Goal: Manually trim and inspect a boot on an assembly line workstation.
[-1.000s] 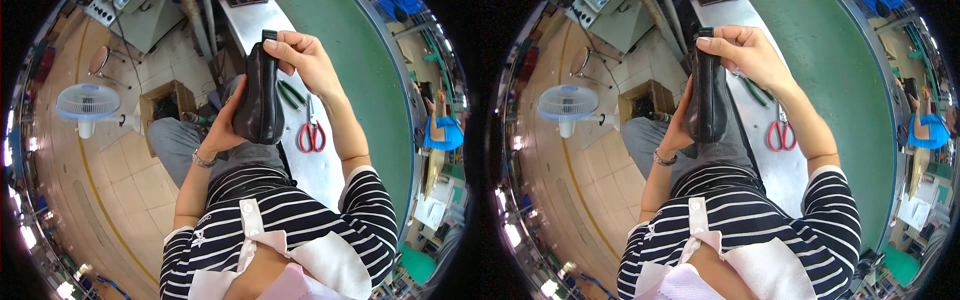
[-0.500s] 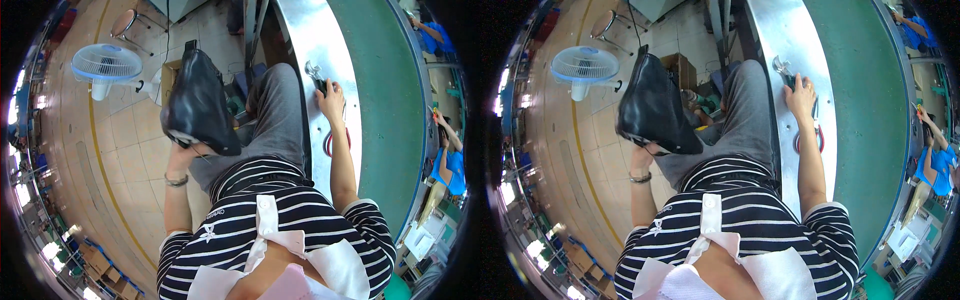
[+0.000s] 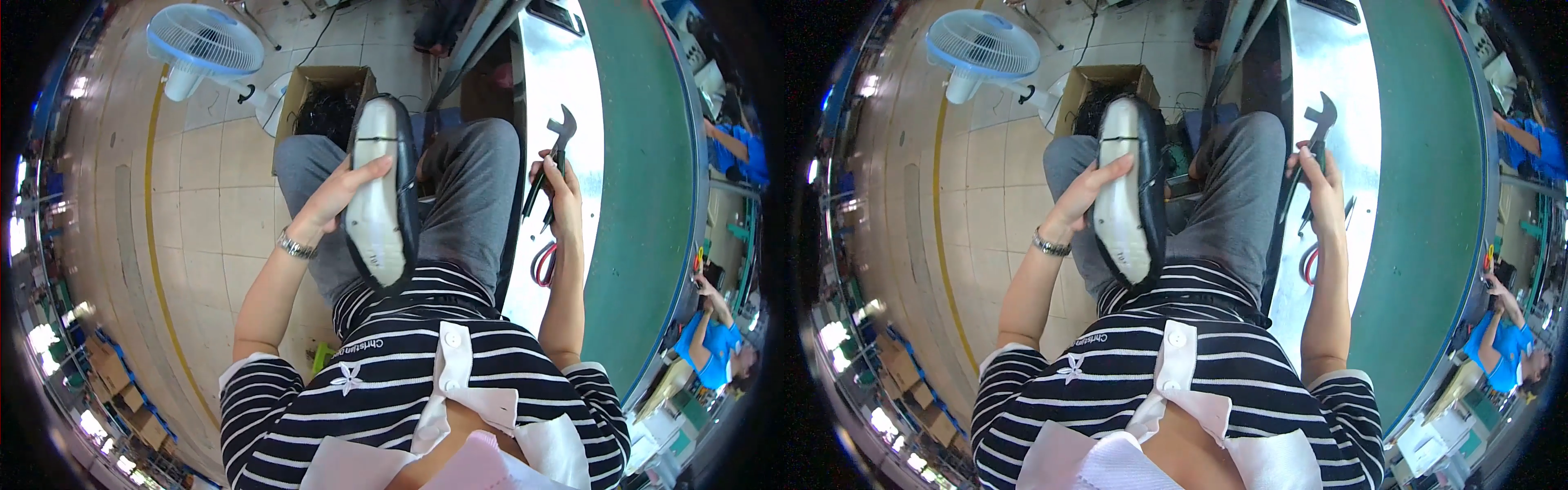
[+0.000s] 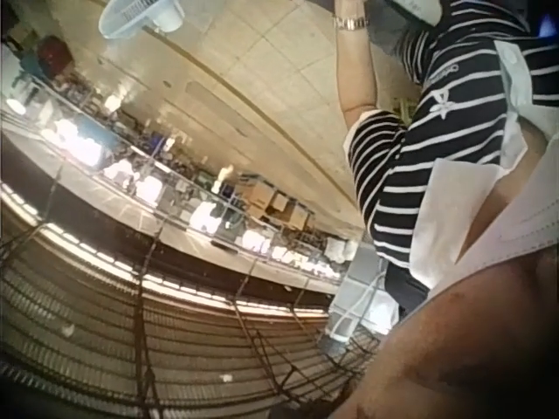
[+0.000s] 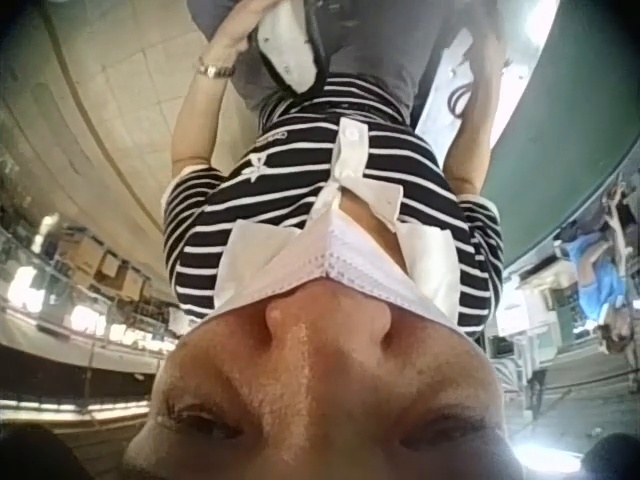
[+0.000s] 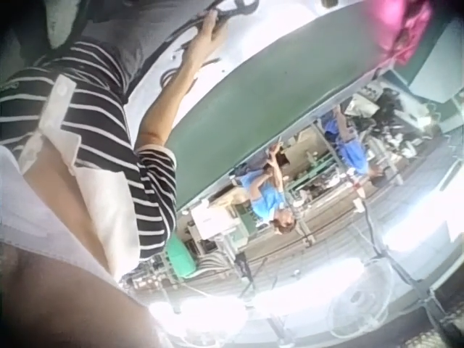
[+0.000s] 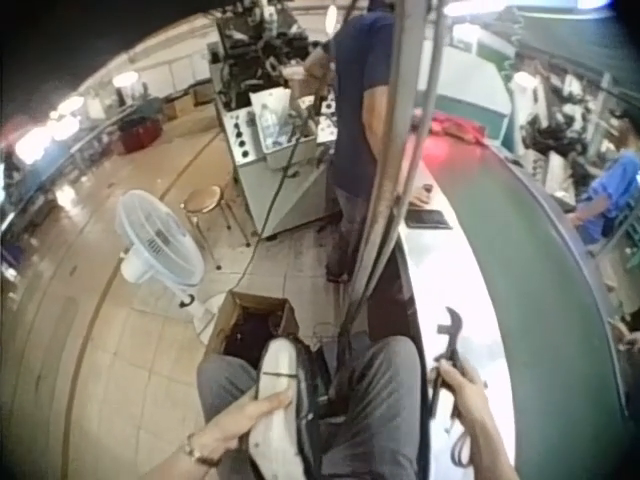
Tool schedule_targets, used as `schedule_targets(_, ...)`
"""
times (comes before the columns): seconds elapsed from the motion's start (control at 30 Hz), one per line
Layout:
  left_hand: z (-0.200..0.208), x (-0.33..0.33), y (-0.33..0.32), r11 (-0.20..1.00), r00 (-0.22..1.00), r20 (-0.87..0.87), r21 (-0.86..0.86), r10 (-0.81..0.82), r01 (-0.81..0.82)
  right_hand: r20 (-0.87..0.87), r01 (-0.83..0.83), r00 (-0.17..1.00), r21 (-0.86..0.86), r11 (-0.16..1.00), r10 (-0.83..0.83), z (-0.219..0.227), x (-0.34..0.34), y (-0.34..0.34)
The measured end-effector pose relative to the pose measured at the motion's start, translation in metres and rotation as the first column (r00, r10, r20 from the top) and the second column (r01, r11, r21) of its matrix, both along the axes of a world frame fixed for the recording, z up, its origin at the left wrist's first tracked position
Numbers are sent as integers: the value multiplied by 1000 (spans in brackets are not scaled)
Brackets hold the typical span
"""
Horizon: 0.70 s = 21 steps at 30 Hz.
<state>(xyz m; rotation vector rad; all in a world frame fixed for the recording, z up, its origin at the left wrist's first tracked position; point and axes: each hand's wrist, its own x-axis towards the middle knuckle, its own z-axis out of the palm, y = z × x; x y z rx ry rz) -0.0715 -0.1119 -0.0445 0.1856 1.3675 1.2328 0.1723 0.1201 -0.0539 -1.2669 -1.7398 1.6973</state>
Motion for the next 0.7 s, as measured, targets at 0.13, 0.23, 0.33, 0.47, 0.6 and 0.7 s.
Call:
schedule_targets(0.13,-25,7,12,995,993,-101,65,-65,72,4,-353,935,-102,930,355,47,-34,-23)
schedule_targets(0.23,-23,6,11,993,979,-192,81,-67,83,-44,-507,859,-216,835,510,60,-58,-39)
schedule_targets(0.33,-30,-2,12,981,961,-274,179,-26,78,-161,-604,790,-364,709,591,68,-83,-48)
schedule_targets(0.47,-29,-12,27,931,899,-315,297,305,-212,-108,-591,767,-502,631,632,71,-112,-46)
schedule_targets(0.6,-23,-19,43,958,636,-720,256,277,-128,-52,-574,763,-514,637,645,73,-125,-43)
schedule_targets(0.7,-25,-20,44,954,634,-714,247,296,-167,42,-519,755,-570,636,654,80,-131,-43)
